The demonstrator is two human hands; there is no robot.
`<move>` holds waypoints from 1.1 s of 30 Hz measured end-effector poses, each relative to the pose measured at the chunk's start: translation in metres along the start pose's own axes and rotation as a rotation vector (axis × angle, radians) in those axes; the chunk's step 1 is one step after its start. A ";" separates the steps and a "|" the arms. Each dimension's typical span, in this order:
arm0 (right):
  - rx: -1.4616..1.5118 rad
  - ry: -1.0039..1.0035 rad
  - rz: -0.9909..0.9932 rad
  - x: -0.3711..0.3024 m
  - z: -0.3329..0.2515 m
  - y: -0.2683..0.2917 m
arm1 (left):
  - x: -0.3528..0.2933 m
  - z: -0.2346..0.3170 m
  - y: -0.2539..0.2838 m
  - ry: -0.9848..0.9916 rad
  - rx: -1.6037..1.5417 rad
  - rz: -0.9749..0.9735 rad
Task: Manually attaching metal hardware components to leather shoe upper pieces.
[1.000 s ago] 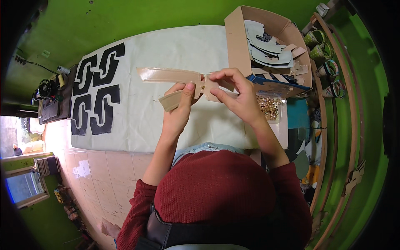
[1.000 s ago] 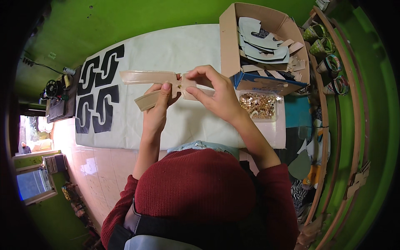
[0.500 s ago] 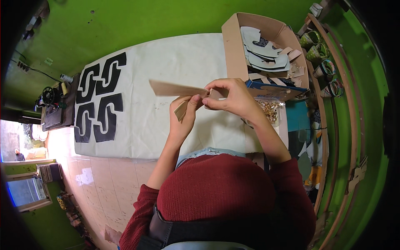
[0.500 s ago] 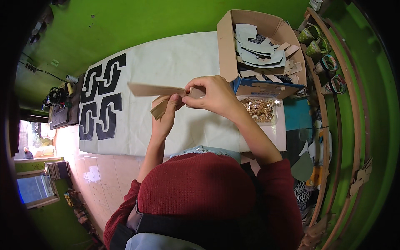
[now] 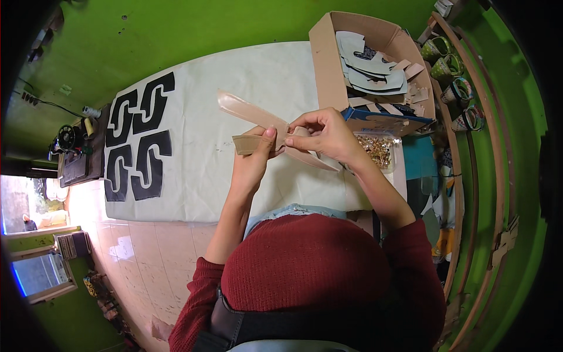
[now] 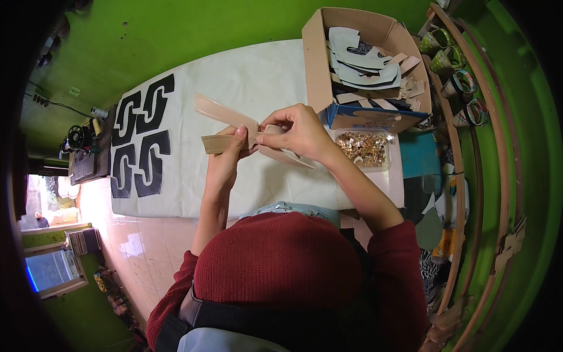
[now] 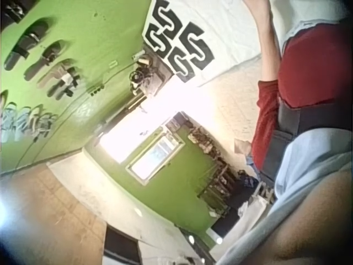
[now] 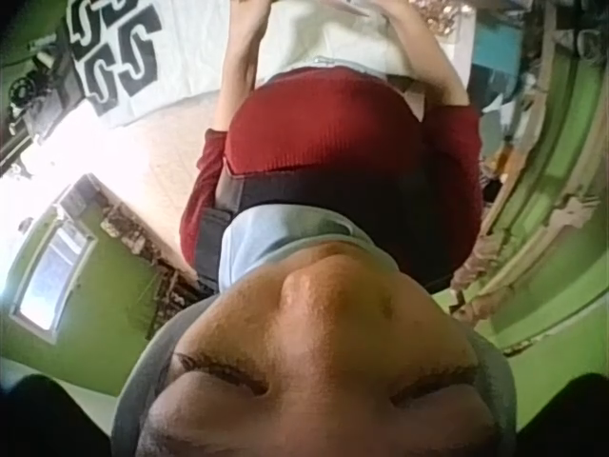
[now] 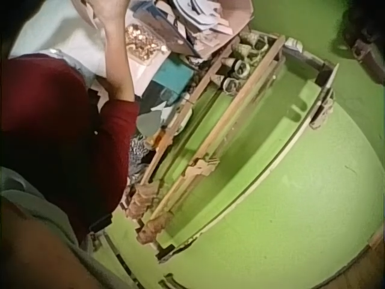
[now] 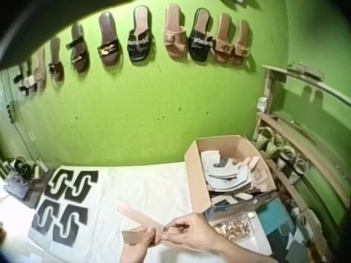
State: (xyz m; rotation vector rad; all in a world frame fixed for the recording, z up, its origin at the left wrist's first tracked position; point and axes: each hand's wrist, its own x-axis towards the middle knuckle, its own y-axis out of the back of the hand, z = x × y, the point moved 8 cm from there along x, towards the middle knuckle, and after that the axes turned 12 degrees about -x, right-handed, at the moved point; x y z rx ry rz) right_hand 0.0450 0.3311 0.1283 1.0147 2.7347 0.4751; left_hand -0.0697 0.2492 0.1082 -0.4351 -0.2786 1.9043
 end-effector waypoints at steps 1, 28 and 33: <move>0.000 0.000 0.000 0.000 0.001 0.001 | 0.001 -0.001 0.001 0.000 0.000 0.000; -0.475 0.364 0.360 -0.021 0.020 -0.012 | 0.016 -0.040 0.028 0.252 -0.216 -0.019; 0.052 0.000 -0.063 -0.003 0.056 -0.024 | 0.022 -0.036 0.059 0.028 -0.031 0.097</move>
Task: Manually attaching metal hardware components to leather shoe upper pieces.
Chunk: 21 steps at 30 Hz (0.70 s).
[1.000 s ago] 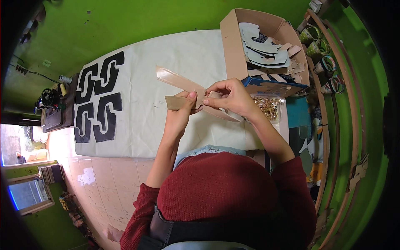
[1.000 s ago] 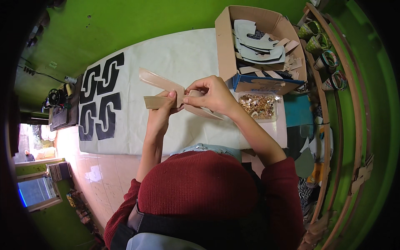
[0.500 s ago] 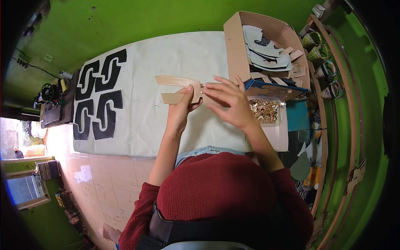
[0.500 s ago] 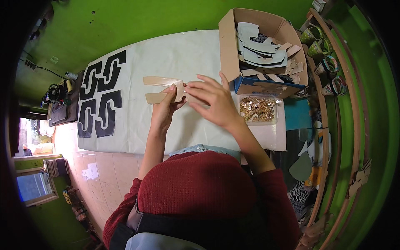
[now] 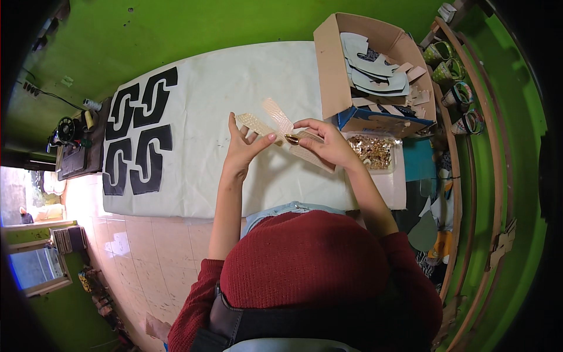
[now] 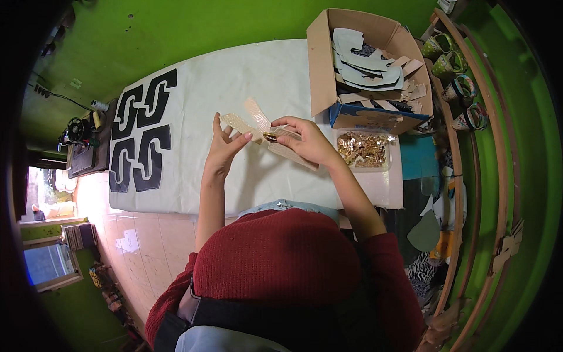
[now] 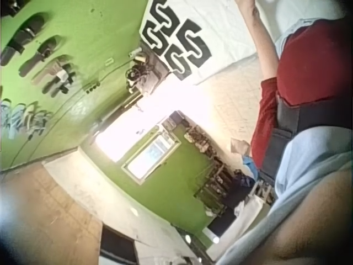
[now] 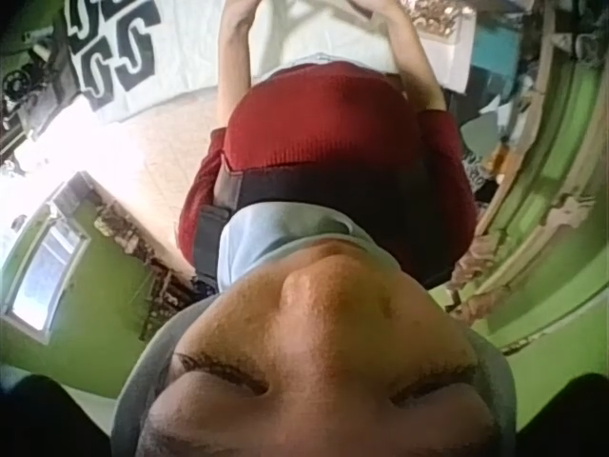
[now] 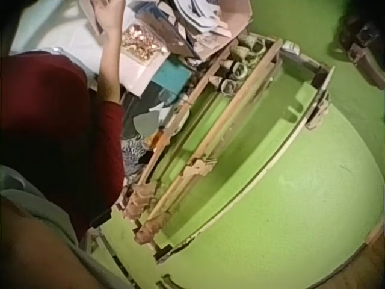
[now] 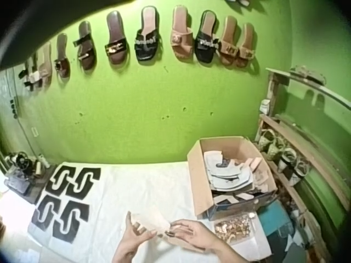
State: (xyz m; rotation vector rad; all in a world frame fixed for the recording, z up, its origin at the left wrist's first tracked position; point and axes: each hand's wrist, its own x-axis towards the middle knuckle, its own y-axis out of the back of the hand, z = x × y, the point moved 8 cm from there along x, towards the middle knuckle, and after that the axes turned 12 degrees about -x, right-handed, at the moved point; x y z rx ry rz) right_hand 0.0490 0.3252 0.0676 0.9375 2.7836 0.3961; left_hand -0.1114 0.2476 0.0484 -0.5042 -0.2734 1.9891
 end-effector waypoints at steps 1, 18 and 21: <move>0.050 -0.013 0.025 0.000 0.003 0.002 | -0.003 -0.002 -0.005 0.072 -0.086 -0.001; 0.143 -0.074 0.015 0.010 0.038 -0.016 | -0.004 -0.082 -0.003 0.219 -0.431 0.063; -0.023 -0.112 0.030 0.014 0.042 -0.016 | -0.006 -0.094 -0.003 0.263 -0.428 0.089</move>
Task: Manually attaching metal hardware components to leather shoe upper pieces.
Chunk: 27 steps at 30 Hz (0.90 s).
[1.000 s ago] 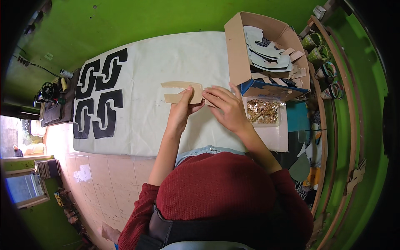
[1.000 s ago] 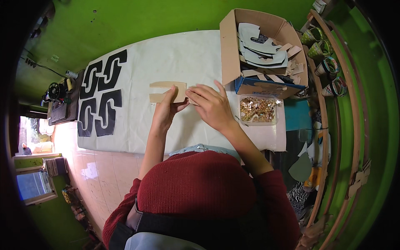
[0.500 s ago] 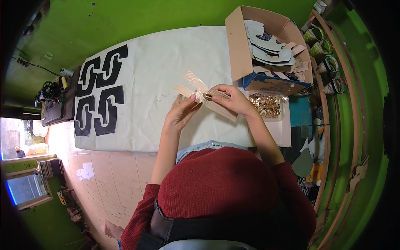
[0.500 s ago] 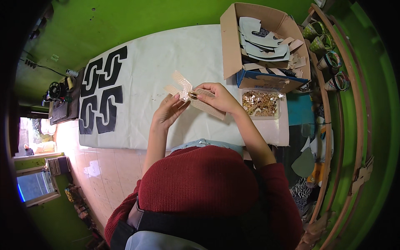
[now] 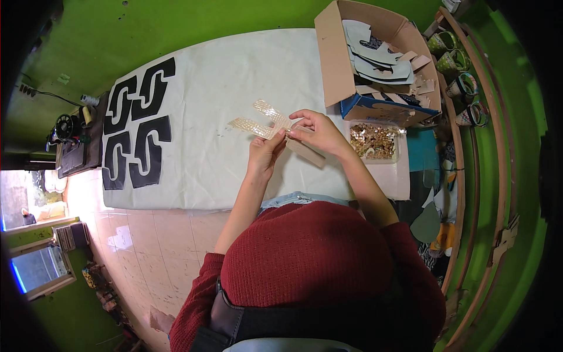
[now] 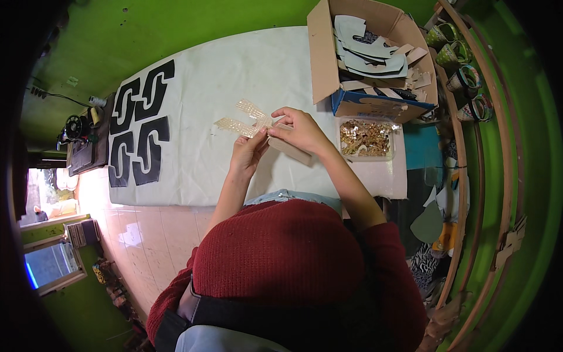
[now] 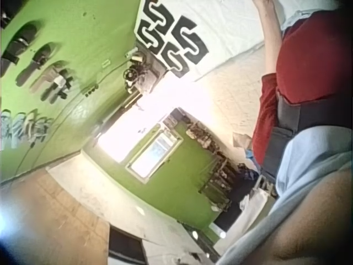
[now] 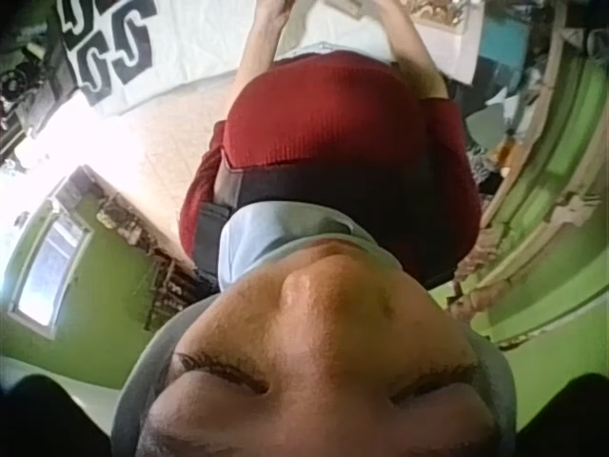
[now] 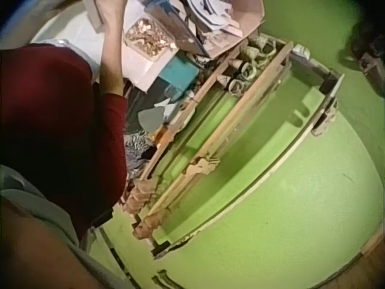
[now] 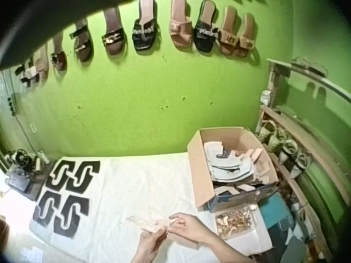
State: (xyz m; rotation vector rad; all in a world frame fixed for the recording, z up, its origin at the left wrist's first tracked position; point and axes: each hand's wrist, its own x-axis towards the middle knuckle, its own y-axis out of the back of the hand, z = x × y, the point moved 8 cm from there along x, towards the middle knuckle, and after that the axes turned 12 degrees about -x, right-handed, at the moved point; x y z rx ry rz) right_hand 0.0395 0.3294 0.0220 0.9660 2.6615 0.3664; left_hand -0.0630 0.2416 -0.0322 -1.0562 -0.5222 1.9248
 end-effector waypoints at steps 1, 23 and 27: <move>-0.145 -0.028 0.013 0.001 0.003 0.000 | 0.001 -0.003 0.000 0.001 -0.001 0.003; -0.138 -0.147 0.158 0.017 0.076 -0.006 | 0.026 -0.017 0.036 -0.080 0.011 0.136; -0.060 -0.148 -0.174 0.013 0.095 -0.008 | 0.028 -0.007 0.060 0.014 -0.200 0.129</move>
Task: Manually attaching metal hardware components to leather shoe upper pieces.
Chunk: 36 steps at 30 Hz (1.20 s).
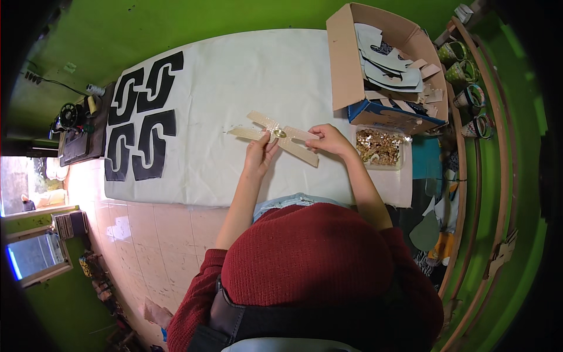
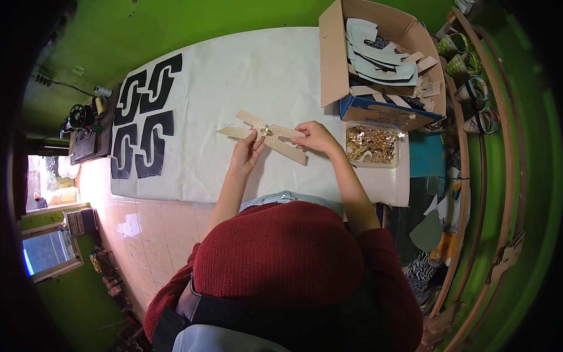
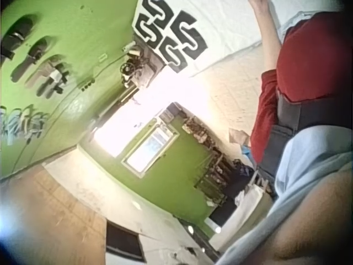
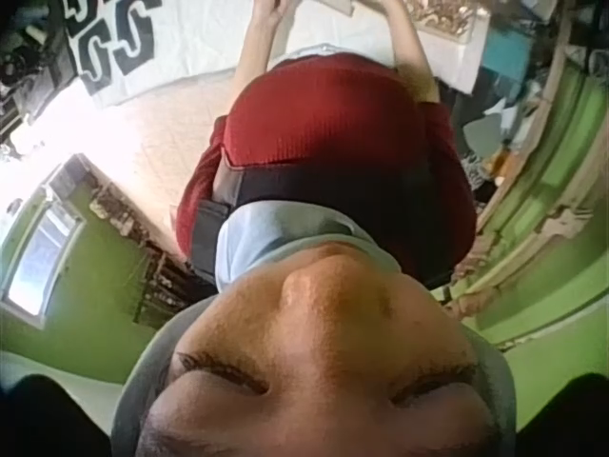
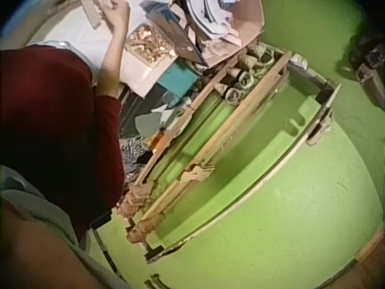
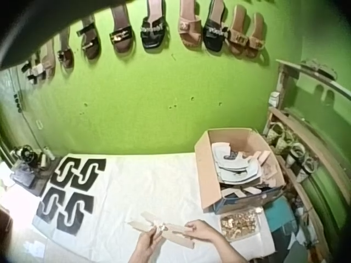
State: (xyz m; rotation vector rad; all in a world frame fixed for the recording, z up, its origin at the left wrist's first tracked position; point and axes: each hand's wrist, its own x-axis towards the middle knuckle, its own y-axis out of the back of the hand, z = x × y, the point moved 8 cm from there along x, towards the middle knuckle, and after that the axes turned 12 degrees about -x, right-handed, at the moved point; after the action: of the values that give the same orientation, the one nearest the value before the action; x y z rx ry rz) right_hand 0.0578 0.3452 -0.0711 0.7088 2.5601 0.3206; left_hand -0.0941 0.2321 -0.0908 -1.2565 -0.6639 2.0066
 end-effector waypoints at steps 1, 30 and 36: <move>0.039 0.023 0.033 -0.002 0.000 0.002 | 0.001 0.004 0.003 0.017 -0.006 -0.014; -0.211 0.357 0.780 -0.028 -0.061 -0.037 | -0.060 0.102 0.060 0.069 0.926 -0.314; -0.305 0.566 0.888 -0.060 -0.083 -0.045 | -0.076 0.093 0.061 -0.173 1.224 -0.285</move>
State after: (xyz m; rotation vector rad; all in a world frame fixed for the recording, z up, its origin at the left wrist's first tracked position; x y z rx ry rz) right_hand 0.0433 0.2676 0.0078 1.7980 2.3966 1.3161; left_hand -0.1718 0.1290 -0.0529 -0.2306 0.3293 1.7408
